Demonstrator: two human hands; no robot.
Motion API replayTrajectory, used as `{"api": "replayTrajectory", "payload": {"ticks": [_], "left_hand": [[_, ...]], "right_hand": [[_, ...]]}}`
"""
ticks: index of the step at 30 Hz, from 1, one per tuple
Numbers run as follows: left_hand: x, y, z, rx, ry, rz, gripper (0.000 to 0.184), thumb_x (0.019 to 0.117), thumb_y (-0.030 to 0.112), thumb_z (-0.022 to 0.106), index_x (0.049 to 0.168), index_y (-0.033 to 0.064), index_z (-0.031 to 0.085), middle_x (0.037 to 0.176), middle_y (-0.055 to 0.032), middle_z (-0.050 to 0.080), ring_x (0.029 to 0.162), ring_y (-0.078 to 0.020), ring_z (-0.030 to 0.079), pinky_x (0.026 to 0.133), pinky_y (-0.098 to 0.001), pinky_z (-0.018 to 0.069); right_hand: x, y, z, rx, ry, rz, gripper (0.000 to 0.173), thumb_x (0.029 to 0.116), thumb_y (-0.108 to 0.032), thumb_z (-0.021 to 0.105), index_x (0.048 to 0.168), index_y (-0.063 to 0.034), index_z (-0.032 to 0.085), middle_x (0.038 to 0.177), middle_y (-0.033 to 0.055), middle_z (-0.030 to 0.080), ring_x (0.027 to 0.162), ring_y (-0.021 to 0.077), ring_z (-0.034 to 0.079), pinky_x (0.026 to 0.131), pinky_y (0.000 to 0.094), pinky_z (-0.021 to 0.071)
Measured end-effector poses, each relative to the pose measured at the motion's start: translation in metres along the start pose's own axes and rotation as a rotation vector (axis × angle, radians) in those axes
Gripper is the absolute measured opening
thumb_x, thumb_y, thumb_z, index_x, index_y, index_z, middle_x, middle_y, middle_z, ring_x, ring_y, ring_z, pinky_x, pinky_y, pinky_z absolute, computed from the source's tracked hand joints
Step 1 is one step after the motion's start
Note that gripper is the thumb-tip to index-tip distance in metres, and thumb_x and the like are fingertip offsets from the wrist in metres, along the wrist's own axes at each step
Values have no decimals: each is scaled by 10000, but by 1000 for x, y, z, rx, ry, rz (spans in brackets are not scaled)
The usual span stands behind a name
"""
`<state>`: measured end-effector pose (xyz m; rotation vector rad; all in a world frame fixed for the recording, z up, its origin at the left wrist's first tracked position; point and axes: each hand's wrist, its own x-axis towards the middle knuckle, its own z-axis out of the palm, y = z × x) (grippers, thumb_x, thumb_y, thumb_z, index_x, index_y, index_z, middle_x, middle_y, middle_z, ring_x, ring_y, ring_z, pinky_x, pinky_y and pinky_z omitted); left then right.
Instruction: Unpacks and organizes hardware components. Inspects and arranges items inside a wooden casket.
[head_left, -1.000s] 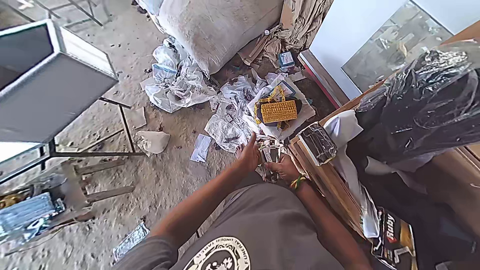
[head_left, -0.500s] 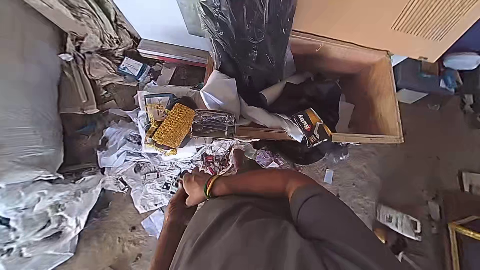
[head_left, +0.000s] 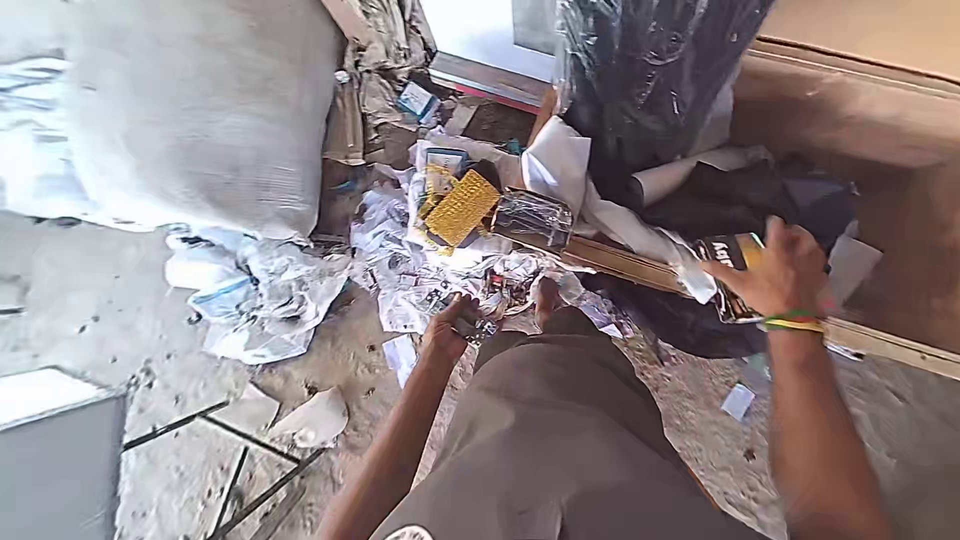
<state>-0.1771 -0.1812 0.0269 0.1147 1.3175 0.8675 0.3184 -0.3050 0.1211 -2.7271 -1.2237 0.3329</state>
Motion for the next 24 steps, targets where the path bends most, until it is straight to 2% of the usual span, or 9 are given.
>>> {"api": "replayTrajectory", "payload": {"ticks": [3,6,10,13,16,18,20,22,24], "left_hand": [[0,-6,0,-4,14,-72,200,1072,157,501,1178,11,586,962,-112,721,803,-207,725,708,-377,628],[-2,-21,6,-44,18,-111,206,1057,127,524,1213,3,574,1005,-129,723,848,-226,734,738,-395,631],[-9,-34,16,-78,34,-160,206,1052,124,530,1194,-15,585,979,-153,726,815,-246,734,722,-410,632],[-17,-35,16,-80,31,-188,191,1054,123,523,1166,-20,582,945,-154,715,797,-239,725,712,-403,628],[-18,-36,7,-52,40,-188,170,1054,120,530,1121,-23,593,913,-149,716,777,-234,725,702,-396,628],[-16,-37,1,-39,49,-189,159,1051,109,534,1105,-25,599,897,-147,719,766,-229,728,686,-386,629],[-13,-37,-2,-34,45,-191,159,1044,113,548,1111,-23,597,899,-146,714,763,-228,723,682,-385,628],[-12,-37,-1,-40,17,-179,178,1045,126,553,1113,-32,599,904,-154,704,760,-232,712,688,-393,624],[-14,-34,1,-36,-14,-154,197,1053,144,543,1088,-38,608,889,-160,706,748,-234,710,675,-393,621]], "right_hand": [[9,75,25,-127,-218,158,1368,557,-771,843,1606,-83,300,1556,409,288,1428,619,277,1072,798,284],[1,85,45,-113,-355,235,1392,568,-709,883,1638,-110,225,1549,380,332,1408,587,340,1063,770,324],[-10,69,42,-103,-275,309,1314,562,-577,936,1629,-178,280,1550,379,319,1344,623,383,987,788,375],[-10,53,13,-22,-113,233,1225,583,-542,920,1584,-111,361,1488,403,384,1326,626,400,1001,784,370],[-6,15,-15,235,-20,24,1167,643,-514,864,1574,-45,340,1471,352,443,1370,522,420,1105,672,347],[3,-29,-11,379,-70,-162,1134,638,-490,877,1555,-56,371,1445,293,497,1346,442,477,1091,626,402],[18,-78,15,451,-192,-333,1105,624,-456,919,1532,-82,414,1421,229,547,1317,367,532,1081,569,458],[33,-128,46,402,-321,-447,1118,615,-448,943,1542,-100,425,1453,222,519,1345,372,503,1100,565,441],[44,-170,70,275,-384,-551,1144,611,-532,917,1563,-136,421,1484,220,481,1355,398,479,1068,597,444]]}}
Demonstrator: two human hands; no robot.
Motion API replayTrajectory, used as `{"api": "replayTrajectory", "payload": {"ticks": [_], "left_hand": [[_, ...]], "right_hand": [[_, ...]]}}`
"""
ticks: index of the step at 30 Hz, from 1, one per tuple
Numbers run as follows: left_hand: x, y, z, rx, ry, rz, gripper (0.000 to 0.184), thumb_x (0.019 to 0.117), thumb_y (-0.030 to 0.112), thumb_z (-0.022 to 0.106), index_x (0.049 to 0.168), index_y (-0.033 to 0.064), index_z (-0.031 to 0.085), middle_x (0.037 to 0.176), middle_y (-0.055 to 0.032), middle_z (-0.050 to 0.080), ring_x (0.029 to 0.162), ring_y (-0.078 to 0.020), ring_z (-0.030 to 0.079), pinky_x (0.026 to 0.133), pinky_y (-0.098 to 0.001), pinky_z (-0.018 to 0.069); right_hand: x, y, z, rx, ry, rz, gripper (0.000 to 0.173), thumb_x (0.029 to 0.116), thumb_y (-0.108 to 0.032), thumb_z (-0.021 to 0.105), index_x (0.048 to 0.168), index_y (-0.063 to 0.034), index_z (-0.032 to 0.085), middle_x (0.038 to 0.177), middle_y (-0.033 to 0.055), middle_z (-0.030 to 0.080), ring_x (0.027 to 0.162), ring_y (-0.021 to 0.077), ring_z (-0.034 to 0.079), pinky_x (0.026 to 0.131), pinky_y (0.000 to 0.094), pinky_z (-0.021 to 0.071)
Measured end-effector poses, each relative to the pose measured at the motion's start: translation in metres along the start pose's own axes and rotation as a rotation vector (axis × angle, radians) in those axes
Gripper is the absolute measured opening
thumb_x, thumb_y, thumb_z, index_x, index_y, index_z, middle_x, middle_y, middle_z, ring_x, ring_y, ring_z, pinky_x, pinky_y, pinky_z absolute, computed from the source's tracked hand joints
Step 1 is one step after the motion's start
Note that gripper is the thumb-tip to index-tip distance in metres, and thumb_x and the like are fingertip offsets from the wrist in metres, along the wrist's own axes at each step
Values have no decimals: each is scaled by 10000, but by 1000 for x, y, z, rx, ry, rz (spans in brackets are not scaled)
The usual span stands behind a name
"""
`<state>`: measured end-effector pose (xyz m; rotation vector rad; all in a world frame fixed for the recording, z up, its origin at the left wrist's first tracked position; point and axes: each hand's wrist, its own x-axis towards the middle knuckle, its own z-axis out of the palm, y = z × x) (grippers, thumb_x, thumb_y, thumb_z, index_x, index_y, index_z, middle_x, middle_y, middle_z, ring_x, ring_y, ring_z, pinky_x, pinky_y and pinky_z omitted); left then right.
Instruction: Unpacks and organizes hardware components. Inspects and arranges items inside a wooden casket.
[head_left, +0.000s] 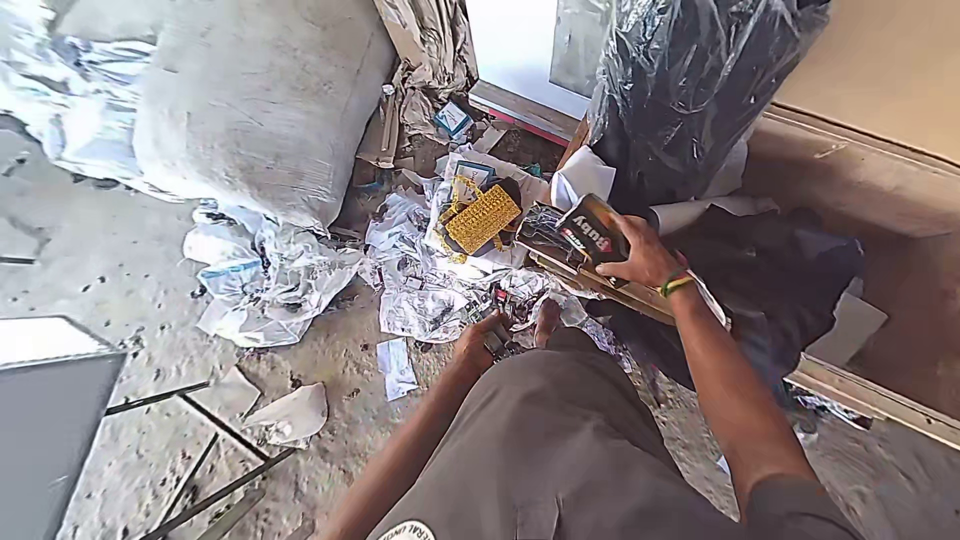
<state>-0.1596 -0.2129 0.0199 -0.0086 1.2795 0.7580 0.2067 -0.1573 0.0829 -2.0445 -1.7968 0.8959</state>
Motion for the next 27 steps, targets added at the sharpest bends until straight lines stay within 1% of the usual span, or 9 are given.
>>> {"api": "replayTrajectory", "payload": {"ticks": [3,6,8,13,16,20,22,24,27], "left_hand": [[-6,1,2,-31,-3,31,198,1042,133,567,1095,-52,614,891,-174,720,754,-251,722,673,-403,624],[-6,-1,-2,-67,9,37,201,1038,107,565,1147,-61,583,895,-192,717,759,-271,727,679,-422,629],[-7,-3,-8,-44,31,28,224,1042,117,559,1185,-55,561,899,-189,716,765,-269,729,684,-422,630],[-7,-5,-22,-7,76,-13,246,1040,139,576,1193,-54,569,916,-187,705,789,-272,723,717,-440,628],[-5,-4,-21,-39,92,-39,217,1043,140,563,1168,-38,573,890,-170,702,766,-259,718,698,-431,625],[1,-5,-18,-59,72,-46,212,1037,141,574,1144,-41,587,882,-167,706,759,-252,718,709,-414,627],[5,-6,-16,-55,59,-36,221,1030,137,587,1150,-48,589,889,-176,712,763,-257,722,701,-408,625],[7,-7,-15,-43,57,-37,236,1029,135,589,1158,-62,588,894,-192,719,766,-268,728,691,-416,627],[6,-9,-13,-23,53,-34,251,1027,138,602,1166,-72,589,899,-197,724,766,-272,733,691,-417,629]], "right_hand": [[38,-25,20,-76,-82,-78,1140,628,-556,908,1573,-161,409,1483,227,480,1335,430,483,1043,637,442],[60,-38,33,-149,-111,-115,1132,616,-580,909,1561,-183,428,1459,228,490,1303,446,497,989,662,459],[66,-44,39,-176,-130,-118,1136,612,-577,913,1564,-192,427,1505,234,449,1324,461,476,994,676,445],[55,-58,46,-284,-142,-116,1133,616,-588,903,1570,-214,421,1561,235,383,1343,476,443,962,690,430],[46,-59,50,-315,-145,-98,1108,631,-537,902,1575,-231,409,1583,234,354,1365,483,425,977,702,416],[44,-48,59,-311,-138,-65,1124,657,-556,875,1605,-257,350,1624,219,304,1433,458,369,1014,688,410],[47,-49,60,-313,-134,-52,1131,656,-555,873,1610,-262,341,1625,220,299,1427,458,375,1006,687,416],[48,-53,62,-340,-124,-63,1111,654,-530,867,1602,-248,360,1605,242,314,1404,471,389,991,681,420],[49,-60,61,-373,-121,-74,1048,666,-504,853,1584,-286,397,1595,264,320,1392,481,395,983,680,410]]}}
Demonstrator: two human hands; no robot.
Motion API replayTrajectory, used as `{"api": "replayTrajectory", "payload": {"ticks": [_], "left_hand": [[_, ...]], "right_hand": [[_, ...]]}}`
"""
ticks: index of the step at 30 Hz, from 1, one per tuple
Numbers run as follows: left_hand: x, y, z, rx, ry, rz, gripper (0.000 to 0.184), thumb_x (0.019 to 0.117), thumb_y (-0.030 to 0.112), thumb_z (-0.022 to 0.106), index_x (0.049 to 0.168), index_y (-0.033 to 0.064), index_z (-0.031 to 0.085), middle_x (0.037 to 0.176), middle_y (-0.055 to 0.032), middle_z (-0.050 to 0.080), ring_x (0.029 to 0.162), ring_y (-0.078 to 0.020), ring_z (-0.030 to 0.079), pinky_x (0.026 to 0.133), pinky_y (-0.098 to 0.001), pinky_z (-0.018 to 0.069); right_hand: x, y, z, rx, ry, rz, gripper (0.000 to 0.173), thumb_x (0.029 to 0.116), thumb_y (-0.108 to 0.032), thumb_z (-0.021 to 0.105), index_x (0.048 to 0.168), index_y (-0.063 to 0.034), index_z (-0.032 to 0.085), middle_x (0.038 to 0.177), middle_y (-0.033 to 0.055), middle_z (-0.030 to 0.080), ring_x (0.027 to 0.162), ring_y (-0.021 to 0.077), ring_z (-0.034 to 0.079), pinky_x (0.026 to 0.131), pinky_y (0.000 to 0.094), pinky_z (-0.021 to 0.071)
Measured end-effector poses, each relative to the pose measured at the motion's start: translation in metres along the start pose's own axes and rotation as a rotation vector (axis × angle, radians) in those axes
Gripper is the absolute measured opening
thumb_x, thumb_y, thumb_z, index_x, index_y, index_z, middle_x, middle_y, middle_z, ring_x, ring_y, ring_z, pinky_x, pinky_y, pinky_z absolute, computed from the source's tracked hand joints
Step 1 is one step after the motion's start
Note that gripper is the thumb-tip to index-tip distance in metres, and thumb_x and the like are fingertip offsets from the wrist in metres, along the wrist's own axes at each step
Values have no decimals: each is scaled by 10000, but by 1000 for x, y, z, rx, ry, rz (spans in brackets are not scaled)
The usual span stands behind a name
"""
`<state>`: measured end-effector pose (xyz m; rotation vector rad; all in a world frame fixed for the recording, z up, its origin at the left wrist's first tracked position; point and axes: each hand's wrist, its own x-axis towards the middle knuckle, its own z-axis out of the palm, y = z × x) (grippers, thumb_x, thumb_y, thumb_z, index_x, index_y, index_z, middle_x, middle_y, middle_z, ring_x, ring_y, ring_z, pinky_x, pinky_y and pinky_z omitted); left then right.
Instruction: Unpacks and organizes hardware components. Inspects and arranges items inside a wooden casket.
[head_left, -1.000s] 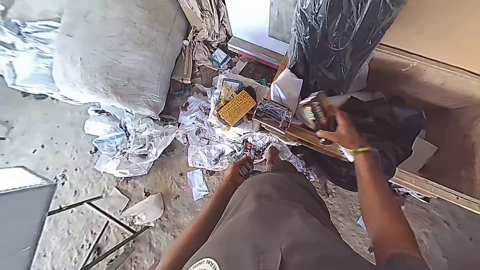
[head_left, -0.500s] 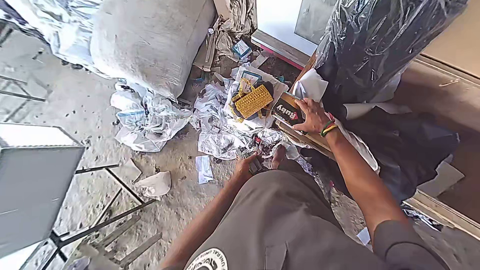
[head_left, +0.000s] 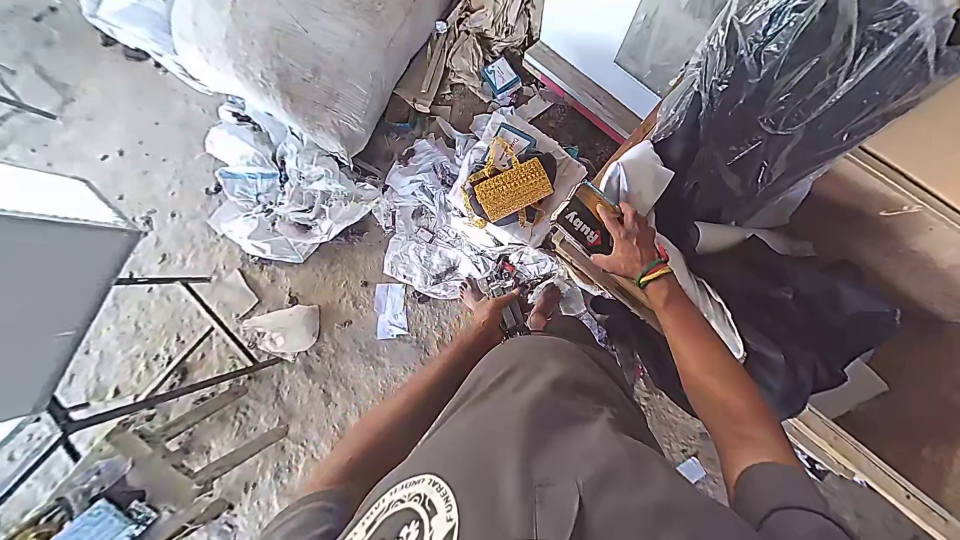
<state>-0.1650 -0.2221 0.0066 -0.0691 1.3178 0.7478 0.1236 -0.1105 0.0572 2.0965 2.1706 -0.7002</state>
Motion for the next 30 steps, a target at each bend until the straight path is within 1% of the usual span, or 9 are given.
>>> {"api": "replayTrajectory", "payload": {"ticks": [2,4,8,10,15,20,25,28,30], "left_hand": [[2,-2,-3,15,8,0,274,1025,142,611,1179,-82,584,909,-204,729,774,-280,739,694,-426,632],[2,-4,-8,28,18,-9,294,1021,151,623,1195,-80,567,915,-201,731,785,-280,743,703,-429,635],[5,2,-4,20,31,-9,279,1012,167,636,1151,-72,599,897,-183,726,776,-264,732,698,-415,629],[8,14,12,51,7,3,271,1024,190,617,1146,-53,611,904,-155,723,761,-232,719,679,-381,616],[25,48,68,4,-81,107,345,1010,203,659,1265,-13,572,1027,-146,720,713,-189,673,623,-332,575],[36,68,109,10,-121,205,370,952,212,746,1198,-24,602,861,-138,679,609,-183,625,582,-330,570],[39,75,116,181,-154,252,499,893,140,803,1286,-23,541,910,-134,669,629,-187,628,583,-353,574],[45,71,110,124,-171,220,408,901,111,785,1235,-1,580,874,-122,668,563,-170,591,516,-330,543],[47,70,108,99,-187,210,372,907,88,772,1216,9,581,862,-112,659,556,-161,578,513,-320,536]], "right_hand": [[-1,1,0,3,8,-24,1007,675,-487,851,1569,-310,422,1593,273,318,1388,486,396,991,676,410],[-4,6,5,26,55,-71,1008,642,-462,871,1547,-300,458,1575,279,350,1374,491,420,1005,675,415],[-4,16,11,66,126,-152,1002,607,-471,881,1514,-275,505,1553,277,377,1359,493,431,1022,667,415],[-3,18,11,76,117,-173,956,627,-491,873,1497,-282,534,1565,285,359,1376,498,408,1032,667,404],[-2,19,10,100,96,-168,927,641,-475,867,1490,-280,548,1589,292,326,1408,503,378,1050,676,393],[0,18,11,95,96,-160,892,674,-482,860,1486,-274,557,1585,306,330,1412,504,381,1060,673,386],[-2,18,6,123,148,-196,913,622,-493,865,1459,-254,591,1543,319,397,1375,504,439,1074,646,408],[-3,19,6,125,125,-188,928,607,-466,875,1465,-266,584,1566,303,376,1399,481,424,1094,622,403],[-4,20,6,117,114,-190,928,610,-464,871,1471,-282,577,1572,300,370,1402,482,421,1090,628,402]]}}
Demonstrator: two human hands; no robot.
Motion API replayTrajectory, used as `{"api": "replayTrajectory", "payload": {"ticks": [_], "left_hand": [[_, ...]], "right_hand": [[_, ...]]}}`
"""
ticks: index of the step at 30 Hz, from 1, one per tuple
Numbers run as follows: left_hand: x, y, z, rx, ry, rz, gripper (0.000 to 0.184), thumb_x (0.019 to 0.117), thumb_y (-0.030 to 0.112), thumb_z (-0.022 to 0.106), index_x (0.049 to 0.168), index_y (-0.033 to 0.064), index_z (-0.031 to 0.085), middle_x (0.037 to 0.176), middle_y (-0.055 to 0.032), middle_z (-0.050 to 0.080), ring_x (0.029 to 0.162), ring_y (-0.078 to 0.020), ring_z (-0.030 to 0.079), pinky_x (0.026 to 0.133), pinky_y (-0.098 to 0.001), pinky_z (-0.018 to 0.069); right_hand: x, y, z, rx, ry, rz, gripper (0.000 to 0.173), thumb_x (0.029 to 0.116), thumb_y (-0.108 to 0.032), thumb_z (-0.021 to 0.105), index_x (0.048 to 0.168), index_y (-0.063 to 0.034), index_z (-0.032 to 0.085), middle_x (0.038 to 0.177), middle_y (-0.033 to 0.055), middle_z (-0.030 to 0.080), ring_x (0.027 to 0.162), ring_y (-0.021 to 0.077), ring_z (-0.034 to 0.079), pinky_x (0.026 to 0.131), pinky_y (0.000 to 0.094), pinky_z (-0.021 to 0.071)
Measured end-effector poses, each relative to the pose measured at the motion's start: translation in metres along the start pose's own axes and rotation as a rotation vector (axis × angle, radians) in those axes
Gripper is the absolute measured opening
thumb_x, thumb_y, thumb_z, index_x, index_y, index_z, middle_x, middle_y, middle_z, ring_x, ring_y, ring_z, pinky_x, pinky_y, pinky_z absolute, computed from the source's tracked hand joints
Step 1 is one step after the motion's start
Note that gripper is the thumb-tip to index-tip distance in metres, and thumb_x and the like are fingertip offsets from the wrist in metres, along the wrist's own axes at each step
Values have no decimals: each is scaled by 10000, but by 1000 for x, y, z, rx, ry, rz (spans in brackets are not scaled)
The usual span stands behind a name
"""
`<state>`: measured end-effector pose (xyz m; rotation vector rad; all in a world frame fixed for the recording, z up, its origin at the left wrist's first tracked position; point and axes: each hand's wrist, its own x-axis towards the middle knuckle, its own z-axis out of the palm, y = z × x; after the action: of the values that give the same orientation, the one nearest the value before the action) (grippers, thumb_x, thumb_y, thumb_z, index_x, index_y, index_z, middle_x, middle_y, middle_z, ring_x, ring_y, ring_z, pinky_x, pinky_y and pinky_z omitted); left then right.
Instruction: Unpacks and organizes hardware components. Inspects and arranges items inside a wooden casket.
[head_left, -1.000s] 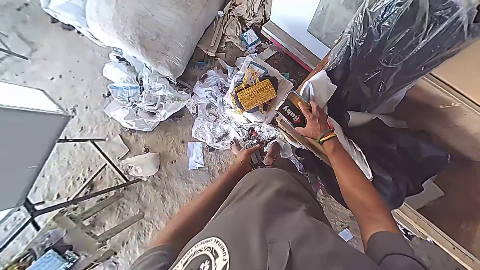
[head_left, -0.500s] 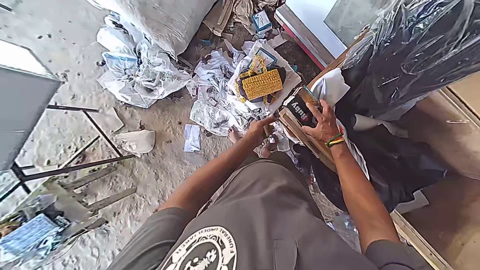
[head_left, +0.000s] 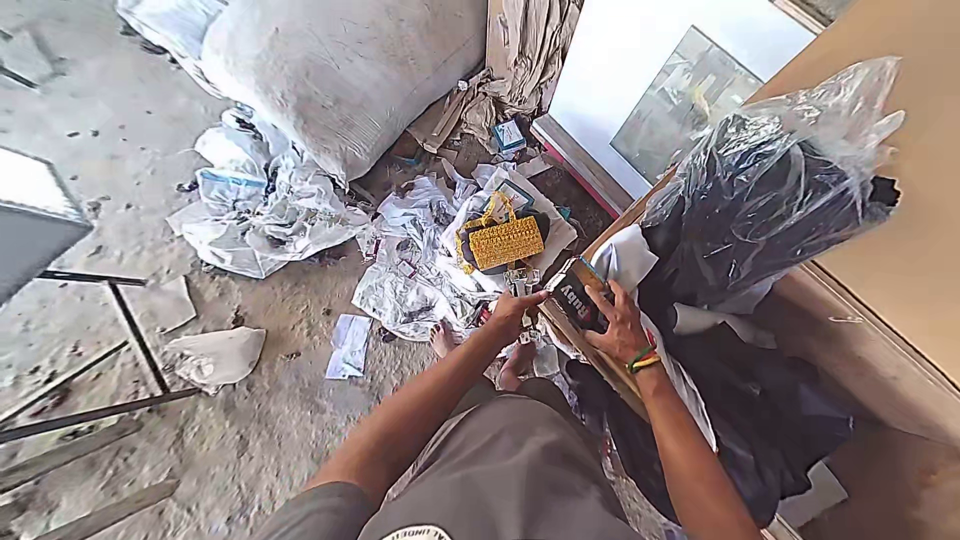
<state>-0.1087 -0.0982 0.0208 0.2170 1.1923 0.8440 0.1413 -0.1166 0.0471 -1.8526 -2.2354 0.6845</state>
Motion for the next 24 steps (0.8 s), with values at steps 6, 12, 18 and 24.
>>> {"api": "replayTrajectory", "payload": {"ticks": [6,12,18,24], "left_hand": [[14,-6,-13,85,-52,103,370,901,68,771,1196,-36,574,834,-108,657,569,-163,595,544,-326,554],[25,-3,-12,85,7,51,426,929,145,766,1234,-37,531,855,-116,665,593,-155,607,555,-314,547],[4,-5,2,209,18,86,442,835,227,871,1074,-32,604,737,-83,665,519,-138,581,520,-303,527],[-2,4,16,203,88,-6,526,762,192,925,1100,-26,585,722,-87,628,505,-146,552,490,-304,496]], "right_hand": [[0,-4,1,-55,-18,-5,888,636,-495,848,1464,-324,581,1573,307,365,1392,499,423,1051,654,407],[8,-12,5,-100,-43,73,910,614,-504,844,1469,-357,571,1584,294,356,1415,483,406,1044,664,410],[3,-7,6,-88,0,8,896,635,-524,835,1471,-332,575,1566,314,374,1386,505,432,1036,668,415],[2,-5,6,-69,22,5,899,641,-561,830,1467,-306,583,1563,308,383,1397,496,426,1053,653,420]]}}
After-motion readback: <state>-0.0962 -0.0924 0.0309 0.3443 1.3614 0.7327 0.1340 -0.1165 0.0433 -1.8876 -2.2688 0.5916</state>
